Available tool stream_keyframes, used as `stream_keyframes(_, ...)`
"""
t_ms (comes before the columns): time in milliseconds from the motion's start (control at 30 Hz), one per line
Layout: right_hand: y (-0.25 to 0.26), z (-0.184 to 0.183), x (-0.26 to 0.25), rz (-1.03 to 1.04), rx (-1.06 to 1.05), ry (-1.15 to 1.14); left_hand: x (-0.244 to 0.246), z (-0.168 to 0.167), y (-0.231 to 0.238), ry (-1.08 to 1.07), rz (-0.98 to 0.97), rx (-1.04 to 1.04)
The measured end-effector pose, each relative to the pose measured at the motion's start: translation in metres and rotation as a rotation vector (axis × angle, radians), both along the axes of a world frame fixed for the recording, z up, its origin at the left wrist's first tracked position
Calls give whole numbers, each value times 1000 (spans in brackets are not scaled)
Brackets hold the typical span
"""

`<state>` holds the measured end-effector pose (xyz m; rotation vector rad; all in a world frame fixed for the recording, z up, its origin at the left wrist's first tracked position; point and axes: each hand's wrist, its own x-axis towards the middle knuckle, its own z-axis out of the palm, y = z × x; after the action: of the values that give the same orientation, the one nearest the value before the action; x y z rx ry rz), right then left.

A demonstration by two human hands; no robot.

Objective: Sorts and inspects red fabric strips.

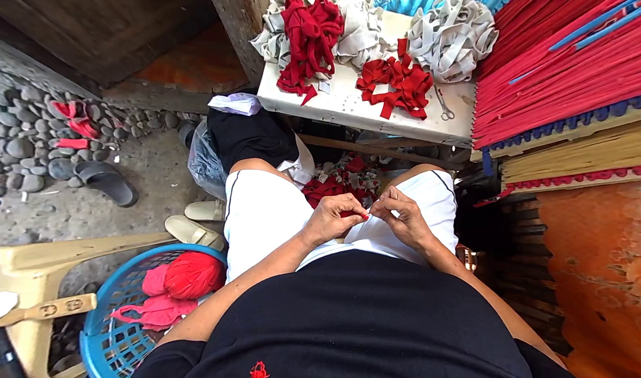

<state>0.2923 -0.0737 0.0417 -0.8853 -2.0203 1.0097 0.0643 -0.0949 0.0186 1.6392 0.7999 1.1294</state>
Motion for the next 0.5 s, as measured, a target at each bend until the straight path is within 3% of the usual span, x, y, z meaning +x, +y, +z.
stream_keyframes(300,1,-9,2,40,-236,7,-5,3,0,37,-155,-461)
stream_keyframes(500,2,-13,1,85,-390,73,-5,11,0,-170,-234,-900)
